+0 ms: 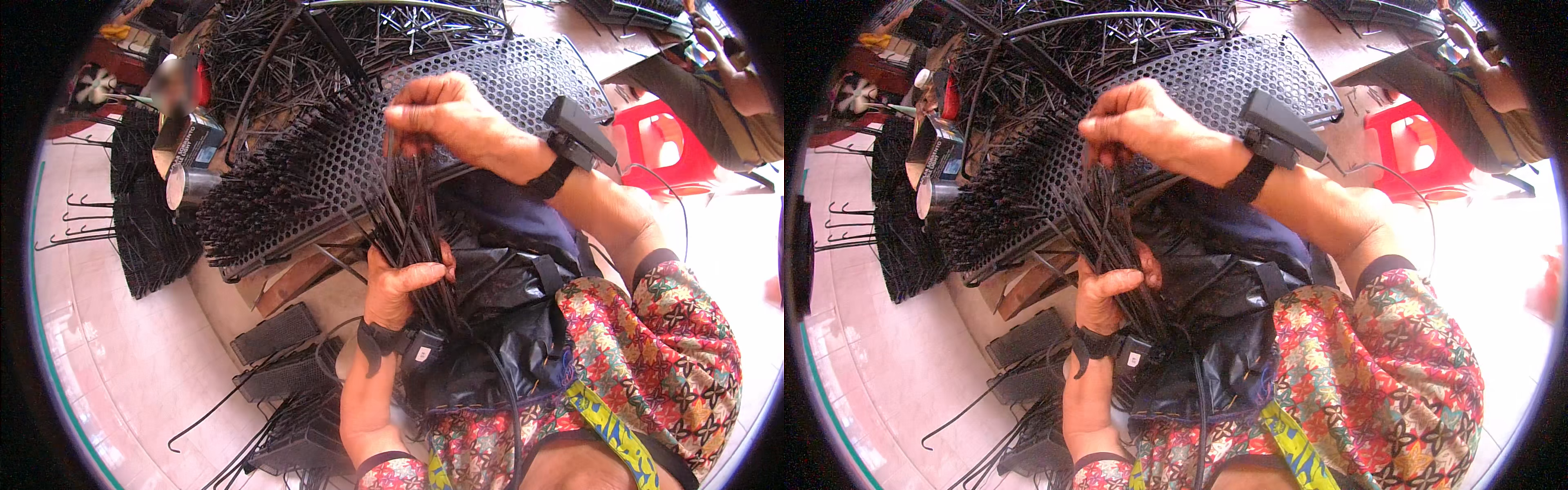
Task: The person inserts black plastic hanger hooks into the holes of a perforated plastic hanger base. They gather hooks from a pile, align them, and push them through the base one by one.
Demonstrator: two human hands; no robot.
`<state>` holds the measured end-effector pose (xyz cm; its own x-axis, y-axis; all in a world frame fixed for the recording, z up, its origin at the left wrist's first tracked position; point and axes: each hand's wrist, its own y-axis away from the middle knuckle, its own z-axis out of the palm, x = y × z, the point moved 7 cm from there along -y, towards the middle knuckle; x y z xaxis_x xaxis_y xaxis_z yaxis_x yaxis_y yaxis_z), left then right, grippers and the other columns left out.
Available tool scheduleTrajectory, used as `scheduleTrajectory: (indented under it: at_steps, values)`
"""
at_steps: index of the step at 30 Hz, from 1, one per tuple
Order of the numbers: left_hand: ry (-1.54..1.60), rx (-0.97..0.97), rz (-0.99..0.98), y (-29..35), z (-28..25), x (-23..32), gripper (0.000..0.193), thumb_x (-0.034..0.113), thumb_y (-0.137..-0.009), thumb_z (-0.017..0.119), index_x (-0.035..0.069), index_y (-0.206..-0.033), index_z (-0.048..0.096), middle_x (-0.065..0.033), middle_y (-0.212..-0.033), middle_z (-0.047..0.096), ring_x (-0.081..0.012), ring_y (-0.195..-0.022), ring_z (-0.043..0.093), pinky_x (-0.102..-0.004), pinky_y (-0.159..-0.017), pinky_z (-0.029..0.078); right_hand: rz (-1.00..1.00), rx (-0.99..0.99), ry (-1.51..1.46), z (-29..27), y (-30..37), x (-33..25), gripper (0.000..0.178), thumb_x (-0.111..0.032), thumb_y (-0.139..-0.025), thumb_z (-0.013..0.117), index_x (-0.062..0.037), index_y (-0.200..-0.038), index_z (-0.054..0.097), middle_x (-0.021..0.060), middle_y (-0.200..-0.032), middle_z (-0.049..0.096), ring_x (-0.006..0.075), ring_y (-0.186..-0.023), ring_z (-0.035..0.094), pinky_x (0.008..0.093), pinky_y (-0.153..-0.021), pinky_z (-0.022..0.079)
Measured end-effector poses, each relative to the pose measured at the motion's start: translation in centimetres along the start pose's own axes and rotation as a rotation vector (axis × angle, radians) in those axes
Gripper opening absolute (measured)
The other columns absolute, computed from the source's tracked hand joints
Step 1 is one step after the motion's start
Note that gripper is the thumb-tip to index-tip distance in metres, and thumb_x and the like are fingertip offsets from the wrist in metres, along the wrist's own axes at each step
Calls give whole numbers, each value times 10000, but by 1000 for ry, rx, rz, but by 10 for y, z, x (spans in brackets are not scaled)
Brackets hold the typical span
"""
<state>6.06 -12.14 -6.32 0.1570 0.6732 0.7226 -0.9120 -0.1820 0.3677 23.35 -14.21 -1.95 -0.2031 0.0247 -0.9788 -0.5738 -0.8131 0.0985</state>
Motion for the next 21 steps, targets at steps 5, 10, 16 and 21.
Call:
scheduleTrajectory:
  at_steps: [5, 10, 16, 21]
  values:
    - [49, 105, -10, -3, -14, -13, 601, 31, -574, 705, -25, -1134, 494, -117, -752, 615, -222, -626, 606, -336, -586, 510, -230, 179, 62, -34, -14, -25, 130, -110, -893, 593, 10, -936, 617, 92, -756, 667, 106, -623, 625, 211, -517, 486]
    - [55, 126, -28, -8, -13, -15, 576, 1, -589, 703, -14, -1132, 511, -120, -860, 628, -210, -666, 617, -332, -595, 518, -493, 230, 311, -27, -25, -36, 134, -66, -906, 557, 11, -1009, 596, 71, -803, 661, 109, -668, 636, 220, -559, 511]
    - [33, 105, 29, -6, -2, -9, 601, -13, -599, 658, 20, -1174, 485, -133, -1015, 583, -240, -677, 610, -335, -583, 524, -748, 318, 817, -16, -18, -47, 142, -70, -886, 577, -14, -1014, 602, 52, -736, 660, 95, -649, 647, 213, -581, 518]
    - [116, 107, 40, -5, -2, -10, 589, -9, -602, 707, 9, -1156, 509, -132, -1026, 604, -214, -689, 621, -332, -607, 517, -913, 300, 934, -3, -17, -55, 134, -118, -833, 635, -53, -950, 630, 127, -682, 629, 233, -624, 656, 295, -550, 513]
